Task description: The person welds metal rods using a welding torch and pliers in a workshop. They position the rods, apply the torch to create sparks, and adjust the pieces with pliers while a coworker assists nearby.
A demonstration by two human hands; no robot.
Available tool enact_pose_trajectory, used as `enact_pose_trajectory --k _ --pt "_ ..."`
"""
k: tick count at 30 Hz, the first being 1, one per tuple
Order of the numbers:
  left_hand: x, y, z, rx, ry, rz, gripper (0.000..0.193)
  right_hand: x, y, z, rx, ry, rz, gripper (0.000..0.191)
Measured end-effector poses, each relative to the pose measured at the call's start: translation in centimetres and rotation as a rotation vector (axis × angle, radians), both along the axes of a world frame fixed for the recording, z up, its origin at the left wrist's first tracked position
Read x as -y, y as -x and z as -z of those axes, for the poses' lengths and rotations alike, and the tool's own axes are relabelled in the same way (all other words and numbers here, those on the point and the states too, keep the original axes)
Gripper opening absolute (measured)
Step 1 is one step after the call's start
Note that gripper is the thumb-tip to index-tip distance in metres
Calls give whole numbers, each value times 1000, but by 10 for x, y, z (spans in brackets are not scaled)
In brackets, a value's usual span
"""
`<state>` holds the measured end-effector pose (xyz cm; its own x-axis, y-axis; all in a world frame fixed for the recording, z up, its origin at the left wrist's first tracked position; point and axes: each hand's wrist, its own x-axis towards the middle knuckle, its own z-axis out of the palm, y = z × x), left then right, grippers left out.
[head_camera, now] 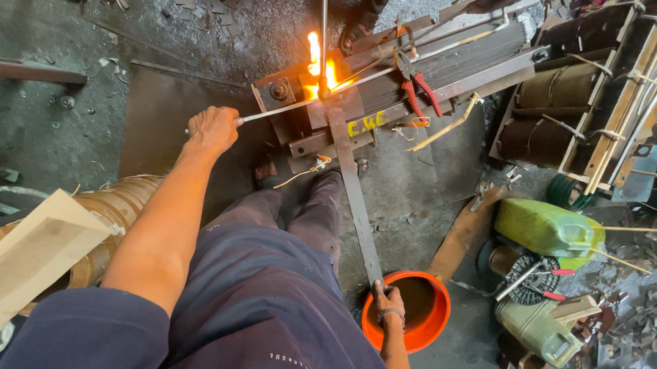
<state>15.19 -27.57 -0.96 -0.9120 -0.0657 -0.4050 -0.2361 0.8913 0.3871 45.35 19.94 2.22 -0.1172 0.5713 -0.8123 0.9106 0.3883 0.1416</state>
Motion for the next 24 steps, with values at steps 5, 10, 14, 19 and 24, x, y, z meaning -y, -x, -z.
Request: enact_pose_trajectory --k 5,10,14,19,24 --pt "1 1 -2 71 -10 -6 22 1 1 0 -144 -24 -152 67" --pt "1 1 0 32 6 8 22 2 2 1 -119 -12 -136 70" --pt "2 0 3 29 -12 1 21 2 2 1 -112 -17 -119 70" --pt "1 0 5 5 -18 -9 21 1 2 1 3 -13 -4 69" --pt "1 0 4 23 -16 -3 21 1 1 1 -141 -52 -191 69"
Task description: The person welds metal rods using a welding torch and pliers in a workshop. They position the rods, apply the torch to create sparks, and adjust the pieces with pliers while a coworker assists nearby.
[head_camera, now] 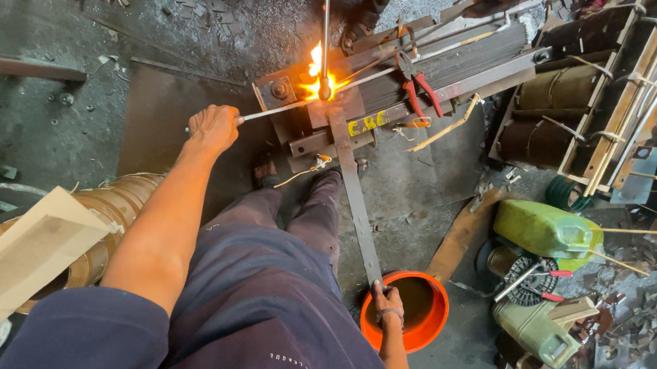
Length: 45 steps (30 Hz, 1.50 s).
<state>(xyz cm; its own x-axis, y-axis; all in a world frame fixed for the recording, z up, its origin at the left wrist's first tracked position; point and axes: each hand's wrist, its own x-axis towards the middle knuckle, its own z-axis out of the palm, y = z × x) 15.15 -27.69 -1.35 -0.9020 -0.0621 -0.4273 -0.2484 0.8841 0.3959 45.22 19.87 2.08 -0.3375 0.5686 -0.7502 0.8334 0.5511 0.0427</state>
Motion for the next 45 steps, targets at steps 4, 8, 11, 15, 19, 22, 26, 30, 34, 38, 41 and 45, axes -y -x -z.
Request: enact_pose_trajectory --k 4,8,11,15,19,22,26,30,34,38,41,45 --pt "0 0 -2 -12 -14 -13 21 0 0 0 56 23 82 69" --pt "0 0 -4 -4 -8 3 22 -2 0 -1 40 35 73 68" --pt "-1 0 -6 5 -1 11 22 -2 0 -1 -7 33 27 67" --pt "-2 0 -9 28 10 2 23 -2 0 -2 -8 35 39 66" --pt "-3 0 -9 5 -9 -18 24 0 2 -3 -21 16 6 65" --pt "-2 1 -8 -9 -4 -22 25 1 3 -4 -9 34 33 65" --pt "-2 0 -5 -30 -13 -28 26 4 5 -6 -12 24 19 66" --pt "-2 -2 -2 -47 -10 -31 26 5 7 -8 13 15 10 67" --pt "-1 0 -2 -49 -8 -41 25 7 8 -11 17 13 21 66" --pt "0 2 -4 -10 10 -21 22 9 9 -12 80 32 113 65" --pt "1 2 -8 0 -5 -21 21 10 10 -11 127 47 208 62" --pt "1 1 -8 7 -7 -33 20 13 10 -9 36 28 112 61"
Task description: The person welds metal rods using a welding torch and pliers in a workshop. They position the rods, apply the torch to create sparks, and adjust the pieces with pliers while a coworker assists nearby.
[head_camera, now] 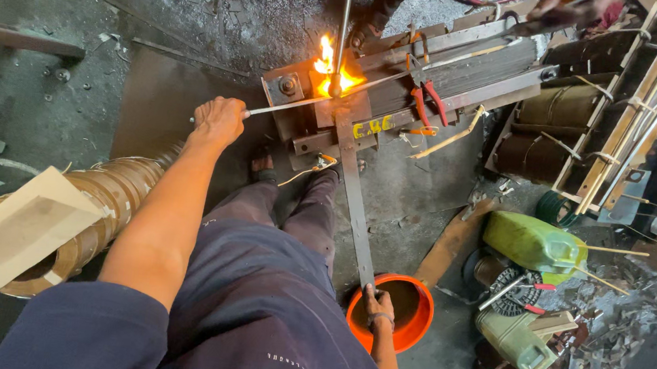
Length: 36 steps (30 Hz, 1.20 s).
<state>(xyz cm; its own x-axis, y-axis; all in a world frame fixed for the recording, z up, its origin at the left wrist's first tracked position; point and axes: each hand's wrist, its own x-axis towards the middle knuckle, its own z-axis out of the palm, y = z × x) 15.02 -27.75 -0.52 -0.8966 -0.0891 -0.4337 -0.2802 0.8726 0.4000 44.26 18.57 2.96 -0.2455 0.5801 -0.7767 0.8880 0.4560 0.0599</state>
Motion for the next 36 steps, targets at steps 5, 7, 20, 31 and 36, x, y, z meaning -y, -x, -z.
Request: enact_pose_trajectory --k 5,7,20,31,36 --pt "2 -1 2 -17 7 8 20 4 -1 2 -74 -8 -69 63" --pt "3 -2 3 -98 -12 5 20 5 -1 2 -113 -10 -104 63" --pt "8 -14 19 -152 -2 -30 19 18 -2 -1 -188 53 -2 57" --pt "12 -10 11 -37 -6 -31 15 22 -4 4 -337 198 153 51" --pt "11 -14 17 -63 -7 -34 16 23 -6 4 -286 173 167 51"
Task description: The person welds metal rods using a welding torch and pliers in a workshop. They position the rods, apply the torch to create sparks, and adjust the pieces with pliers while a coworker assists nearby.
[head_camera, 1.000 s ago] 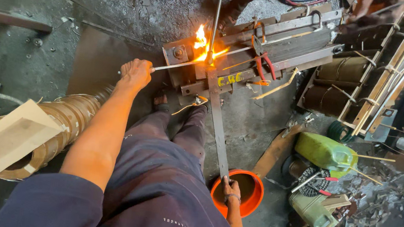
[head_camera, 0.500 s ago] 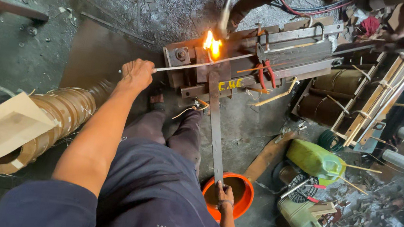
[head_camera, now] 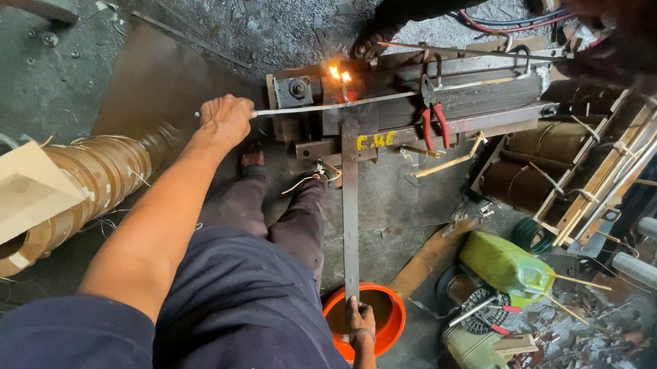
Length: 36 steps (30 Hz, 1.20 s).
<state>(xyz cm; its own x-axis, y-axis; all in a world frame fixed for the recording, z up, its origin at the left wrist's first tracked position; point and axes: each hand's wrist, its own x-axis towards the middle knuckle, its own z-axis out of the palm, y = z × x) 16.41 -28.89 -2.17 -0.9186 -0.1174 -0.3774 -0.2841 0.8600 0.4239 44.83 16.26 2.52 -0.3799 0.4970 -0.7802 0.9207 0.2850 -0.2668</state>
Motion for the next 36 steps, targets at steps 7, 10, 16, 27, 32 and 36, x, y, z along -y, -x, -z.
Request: enact_pose_trajectory --k 7,10,16,27,32,36 --pt "-2 1 4 10 32 20 17 -3 -1 4 -36 33 32 50" --pt "-1 0 4 -5 23 14 17 -4 -2 5 -19 -47 -50 50" --pt "-3 0 0 -28 29 -3 18 -4 -3 3 52 -21 15 50" --pt "-7 5 -5 66 44 29 18 -10 -5 6 71 -120 -93 51" --pt "-8 6 -7 65 47 30 19 -12 -6 5 43 -101 -84 53" --pt "-7 4 -9 40 48 35 20 -13 -7 4 66 -133 -128 54"
